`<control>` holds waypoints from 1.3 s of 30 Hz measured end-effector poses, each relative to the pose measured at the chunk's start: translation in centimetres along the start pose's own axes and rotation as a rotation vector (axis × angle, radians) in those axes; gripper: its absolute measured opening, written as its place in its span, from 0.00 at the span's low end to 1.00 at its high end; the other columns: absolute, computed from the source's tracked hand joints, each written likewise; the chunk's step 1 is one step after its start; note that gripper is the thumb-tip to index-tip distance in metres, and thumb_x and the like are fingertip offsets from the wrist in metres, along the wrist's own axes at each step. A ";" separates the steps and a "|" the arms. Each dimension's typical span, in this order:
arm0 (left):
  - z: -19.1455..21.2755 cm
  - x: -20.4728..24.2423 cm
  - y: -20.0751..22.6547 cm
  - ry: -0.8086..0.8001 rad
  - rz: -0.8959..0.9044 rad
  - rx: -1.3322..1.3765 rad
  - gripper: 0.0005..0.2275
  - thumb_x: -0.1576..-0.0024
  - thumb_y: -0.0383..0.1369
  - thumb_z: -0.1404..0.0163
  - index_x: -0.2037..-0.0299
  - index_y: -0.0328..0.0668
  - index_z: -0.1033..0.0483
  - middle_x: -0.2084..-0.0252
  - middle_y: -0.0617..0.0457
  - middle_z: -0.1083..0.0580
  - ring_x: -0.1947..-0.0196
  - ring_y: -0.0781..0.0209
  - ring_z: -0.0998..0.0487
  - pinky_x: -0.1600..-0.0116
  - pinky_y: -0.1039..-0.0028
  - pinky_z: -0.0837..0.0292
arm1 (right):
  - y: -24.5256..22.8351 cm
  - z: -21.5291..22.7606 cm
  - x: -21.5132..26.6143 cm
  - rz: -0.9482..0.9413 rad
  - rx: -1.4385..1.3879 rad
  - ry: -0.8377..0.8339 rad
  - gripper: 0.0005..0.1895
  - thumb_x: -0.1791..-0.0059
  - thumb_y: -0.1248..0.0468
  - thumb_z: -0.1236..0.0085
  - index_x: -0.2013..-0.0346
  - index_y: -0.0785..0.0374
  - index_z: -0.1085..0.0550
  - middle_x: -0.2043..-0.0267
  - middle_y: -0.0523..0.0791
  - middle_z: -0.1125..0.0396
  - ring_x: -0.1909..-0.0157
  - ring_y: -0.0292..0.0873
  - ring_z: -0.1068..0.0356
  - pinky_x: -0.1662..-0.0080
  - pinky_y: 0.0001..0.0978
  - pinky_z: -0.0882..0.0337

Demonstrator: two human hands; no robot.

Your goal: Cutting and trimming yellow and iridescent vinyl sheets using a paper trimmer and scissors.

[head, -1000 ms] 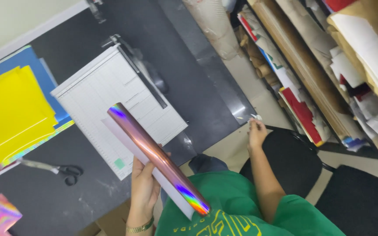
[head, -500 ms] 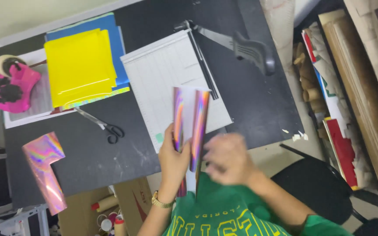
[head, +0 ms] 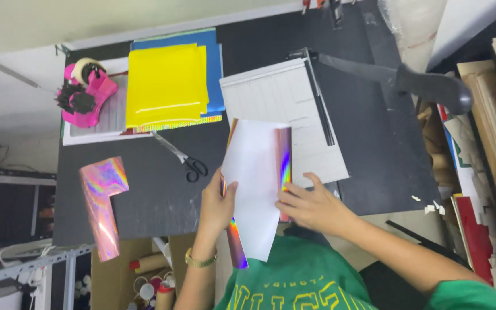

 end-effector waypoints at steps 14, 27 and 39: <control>6.1 -0.8 -1.1 -0.145 0.019 0.055 0.22 0.39 0.26 0.53 0.33 0.31 0.34 0.38 0.28 0.29 0.37 0.32 0.28 0.37 0.51 0.32 | 1.9 -1.5 -2.9 -0.015 0.071 -0.042 0.12 0.54 0.66 0.38 0.59 0.46 0.27 0.49 0.39 0.31 0.43 0.45 0.34 0.46 0.50 0.35; 9.1 -2.3 -4.8 -0.131 0.010 0.108 0.23 0.44 0.23 0.49 0.35 0.32 0.29 0.45 0.28 0.24 0.46 0.37 0.21 0.47 0.55 0.25 | 3.5 -2.6 -2.8 0.073 0.025 -0.091 0.04 0.52 0.58 0.47 0.63 0.49 0.29 0.58 0.38 0.33 0.41 0.40 0.33 0.38 0.49 0.38; 5.8 -4.6 -15.2 -0.380 0.300 0.833 0.33 0.41 0.22 0.67 0.24 0.63 0.50 0.30 0.32 0.49 0.75 0.65 0.20 0.71 0.87 0.18 | 9.2 -0.8 -0.3 -0.562 -0.842 0.253 0.07 0.57 0.68 0.30 0.68 0.63 0.22 0.69 0.47 0.21 0.60 0.51 0.20 0.40 0.54 0.30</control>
Point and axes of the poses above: each hand's wrist, its own x-axis away from the middle knuckle, its own z-axis out of the back of the hand, y = z × x, the point moved 8 cm from there along -x, towards the middle knuckle
